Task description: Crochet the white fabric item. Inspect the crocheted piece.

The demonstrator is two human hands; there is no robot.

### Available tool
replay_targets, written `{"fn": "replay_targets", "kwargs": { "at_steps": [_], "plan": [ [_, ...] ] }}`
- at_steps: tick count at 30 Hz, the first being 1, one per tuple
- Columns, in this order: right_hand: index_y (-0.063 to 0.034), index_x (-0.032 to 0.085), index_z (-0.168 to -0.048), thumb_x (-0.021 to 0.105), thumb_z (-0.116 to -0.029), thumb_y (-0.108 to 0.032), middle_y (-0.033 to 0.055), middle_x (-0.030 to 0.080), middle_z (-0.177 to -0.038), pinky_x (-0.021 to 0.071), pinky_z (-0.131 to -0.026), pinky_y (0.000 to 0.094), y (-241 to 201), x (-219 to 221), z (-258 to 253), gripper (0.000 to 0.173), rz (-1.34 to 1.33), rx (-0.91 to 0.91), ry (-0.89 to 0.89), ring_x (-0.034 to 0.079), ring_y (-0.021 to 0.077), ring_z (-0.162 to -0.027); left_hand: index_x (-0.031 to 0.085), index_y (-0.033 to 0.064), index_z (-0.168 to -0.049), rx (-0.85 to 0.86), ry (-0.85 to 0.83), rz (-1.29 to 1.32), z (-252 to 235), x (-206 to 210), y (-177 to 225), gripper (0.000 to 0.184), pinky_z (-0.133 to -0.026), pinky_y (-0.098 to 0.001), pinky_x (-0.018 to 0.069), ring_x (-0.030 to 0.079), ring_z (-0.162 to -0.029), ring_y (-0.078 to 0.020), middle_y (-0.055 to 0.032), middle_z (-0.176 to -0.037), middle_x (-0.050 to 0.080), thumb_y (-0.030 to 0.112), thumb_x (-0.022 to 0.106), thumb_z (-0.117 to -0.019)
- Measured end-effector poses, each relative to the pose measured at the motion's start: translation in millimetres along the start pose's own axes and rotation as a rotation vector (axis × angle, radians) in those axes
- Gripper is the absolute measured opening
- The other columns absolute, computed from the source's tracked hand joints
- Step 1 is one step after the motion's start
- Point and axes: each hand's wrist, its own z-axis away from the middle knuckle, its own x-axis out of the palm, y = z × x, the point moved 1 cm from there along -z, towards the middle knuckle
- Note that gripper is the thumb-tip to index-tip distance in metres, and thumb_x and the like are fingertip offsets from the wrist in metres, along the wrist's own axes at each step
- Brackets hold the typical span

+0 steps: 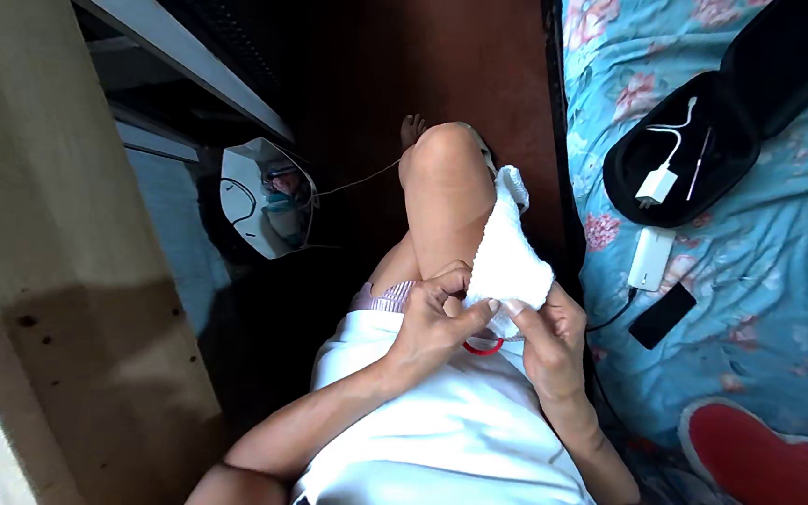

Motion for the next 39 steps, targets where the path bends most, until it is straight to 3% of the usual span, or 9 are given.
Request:
{"fn": "replay_targets", "kwargs": {
  "at_steps": [11,13,17,21,27,29,32,34,39],
  "plan": [
    [-0.0011,0.072,-0.104,0.061,-0.0921,-0.002,0.0008,0.074,-0.100,0.0602,-0.085,0.0257,3,-1,-1,0.016,0.031,-0.019,0.069,0.070,0.0057,-0.092,0.069,0.0062,-0.081,0.077,0.007,-0.095,-1,2,-4,0.006,-0.079,-0.0187,0.0550,0.063,-0.085,-0.0006,0.0046,-0.087,0.065,0.002,0.069,-0.0853],
    [-0.0008,0.072,-0.103,0.062,-0.0916,-0.001,0.0016,0.074,-0.099,0.0605,-0.085,0.0262,3,-1,-1,0.015,0.029,-0.027,0.070,0.071,0.0064,-0.091,0.068,0.0058,-0.085,0.029,0.000,-0.071,-1,2,-3,0.003,-0.078,-0.0200,0.0557,0.064,-0.085,-0.0020,0.0040,-0.088,0.066,0.003,0.069,-0.0858],
    [-0.0016,0.074,-0.101,0.063,-0.0909,-0.002,0.0015,0.073,-0.099,0.0601,-0.085,0.0259,4,-3,-1,0.015,0.055,-0.047,0.061,0.070,0.0062,-0.093,0.062,0.0053,-0.107,-0.168,-0.074,0.179,-5,1,4,0.022,-0.082,-0.0249,0.0580,0.068,-0.087,-0.0059,0.0011,-0.094,0.070,0.000,0.067,-0.0861],
    [-0.0008,0.075,-0.101,0.065,-0.0892,-0.003,0.0032,0.074,-0.105,0.0590,-0.089,0.0253,6,-3,0,0.016,0.099,-0.091,0.055,0.069,0.0060,-0.099,0.067,0.0058,-0.097,-0.249,-0.067,0.303,-7,2,5,0.013,-0.080,-0.0246,0.0571,0.068,-0.083,-0.0057,0.0004,-0.087,0.071,-0.002,0.064,-0.0879],
    [0.0046,0.074,-0.098,0.066,-0.0877,-0.001,0.0077,0.072,-0.112,0.0581,-0.088,0.0201,7,1,2,0.014,0.170,-0.149,0.067,0.068,0.0037,-0.100,0.070,0.0055,-0.093,-0.227,-0.005,0.277,-7,5,5,0.012,-0.077,-0.0230,0.0577,0.068,-0.080,-0.0043,0.0009,-0.084,0.072,-0.003,0.064,-0.0886],
    [0.0077,0.072,-0.104,0.065,-0.0884,-0.001,0.0090,0.072,-0.113,0.0581,-0.089,0.0206,7,1,2,0.019,0.175,-0.146,0.063,0.068,0.0041,-0.101,0.070,0.0062,-0.091,-0.203,0.015,0.244,-7,5,4,0.012,-0.076,-0.0227,0.0576,0.068,-0.078,-0.0040,0.0015,-0.083,0.071,-0.004,0.065,-0.0877],
    [0.0120,0.061,-0.123,0.061,-0.0918,-0.003,0.0080,0.071,-0.113,0.0589,-0.091,0.0244,5,0,1,0.034,0.115,-0.083,0.021,0.069,0.0059,-0.102,0.069,0.0077,-0.085,-0.112,0.019,0.122,-6,4,0,0.009,-0.074,-0.0228,0.0574,0.066,-0.080,-0.0045,0.0026,-0.086,0.068,-0.001,0.068,-0.0862],
    [0.0077,0.061,-0.126,0.060,-0.0936,-0.005,0.0046,0.072,-0.112,0.0586,-0.093,0.0279,4,-4,0,0.035,0.030,-0.024,0.004,0.070,0.0077,-0.103,0.069,0.0076,-0.084,-0.039,0.016,0.041,-5,4,-3,0.007,-0.076,-0.0221,0.0567,0.064,-0.083,-0.0041,0.0030,-0.087,0.066,0.000,0.069,-0.0855],
    [0.0001,0.068,-0.116,0.057,-0.0952,-0.003,0.0000,0.074,-0.102,0.0587,-0.090,0.0265,5,-4,-2,0.024,-0.010,0.008,0.044,0.070,0.0062,-0.097,0.070,0.0062,-0.081,0.058,0.012,-0.029,-4,5,-6,0.007,-0.078,-0.0204,0.0557,0.063,-0.085,-0.0033,0.0033,-0.087,0.064,0.000,0.069,-0.0848]
  ]
}}
